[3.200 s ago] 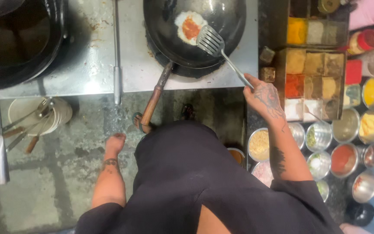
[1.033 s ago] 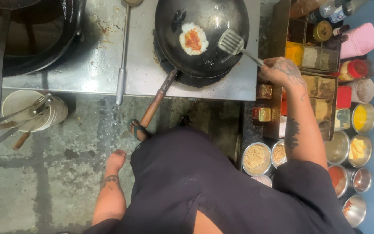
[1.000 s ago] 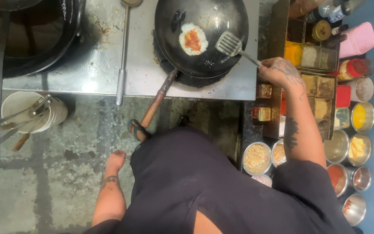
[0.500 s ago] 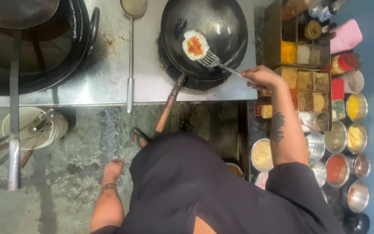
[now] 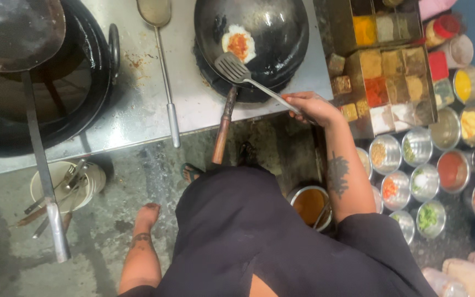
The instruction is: The person fries an egg in a wok using a spatula, flips it, and moves it to a container on a nearby counter. They then return to the stove, crack a second egg into the wok, and add spices from small containers on the side.
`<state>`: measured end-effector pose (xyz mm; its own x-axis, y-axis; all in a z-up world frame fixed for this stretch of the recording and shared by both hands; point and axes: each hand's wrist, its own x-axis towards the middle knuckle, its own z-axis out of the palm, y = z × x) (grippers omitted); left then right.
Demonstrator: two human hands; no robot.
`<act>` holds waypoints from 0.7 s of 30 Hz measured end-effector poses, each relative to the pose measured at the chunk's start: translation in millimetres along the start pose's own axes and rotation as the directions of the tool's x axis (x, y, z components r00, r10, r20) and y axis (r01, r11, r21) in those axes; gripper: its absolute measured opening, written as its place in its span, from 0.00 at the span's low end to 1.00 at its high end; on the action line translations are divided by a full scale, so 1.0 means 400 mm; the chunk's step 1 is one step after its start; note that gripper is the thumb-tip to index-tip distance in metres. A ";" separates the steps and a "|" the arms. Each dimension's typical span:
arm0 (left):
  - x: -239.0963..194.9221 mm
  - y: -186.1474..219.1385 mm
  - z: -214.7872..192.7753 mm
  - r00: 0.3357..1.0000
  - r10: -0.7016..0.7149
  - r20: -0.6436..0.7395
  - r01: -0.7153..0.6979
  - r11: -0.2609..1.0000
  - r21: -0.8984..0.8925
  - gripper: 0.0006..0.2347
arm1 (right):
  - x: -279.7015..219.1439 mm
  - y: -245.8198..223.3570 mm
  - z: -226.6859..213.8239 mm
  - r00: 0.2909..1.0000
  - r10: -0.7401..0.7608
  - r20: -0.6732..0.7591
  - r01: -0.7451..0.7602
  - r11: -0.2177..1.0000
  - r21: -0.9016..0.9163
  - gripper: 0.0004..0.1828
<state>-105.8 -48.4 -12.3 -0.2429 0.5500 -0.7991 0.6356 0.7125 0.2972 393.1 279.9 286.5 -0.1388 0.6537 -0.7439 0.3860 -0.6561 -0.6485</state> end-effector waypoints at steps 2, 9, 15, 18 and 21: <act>0.014 0.005 -0.015 1.000 0.022 0.006 -0.022 1.000 0.018 0.19 | -0.070 -0.009 0.033 0.997 -0.021 -0.069 0.019 1.000 -0.024 0.26; 0.044 0.067 -0.038 0.996 -0.005 0.086 -0.007 0.991 0.137 0.20 | -0.224 0.120 0.100 0.878 -0.122 -0.463 0.109 0.992 -0.056 0.27; 0.048 0.126 -0.004 0.994 0.113 0.006 -0.113 0.985 0.131 0.21 | -0.187 0.212 0.062 0.839 -0.130 -0.529 0.218 0.970 0.108 0.25; 0.002 0.156 0.011 0.998 0.058 -0.017 -0.055 0.992 0.116 0.19 | -0.161 0.215 0.045 0.840 -0.179 -0.512 0.268 0.958 0.105 0.24; -0.063 0.162 0.051 0.998 0.035 -0.056 -0.029 0.994 0.102 0.19 | -0.147 0.208 0.022 0.845 -0.215 -0.490 0.281 0.957 0.065 0.24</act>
<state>-43.6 -25.0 16.3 -0.2611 0.5985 -0.7574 0.7139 0.6478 0.2658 425.3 183.4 274.9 0.2466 0.8781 -0.4100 0.2714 -0.4688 -0.8406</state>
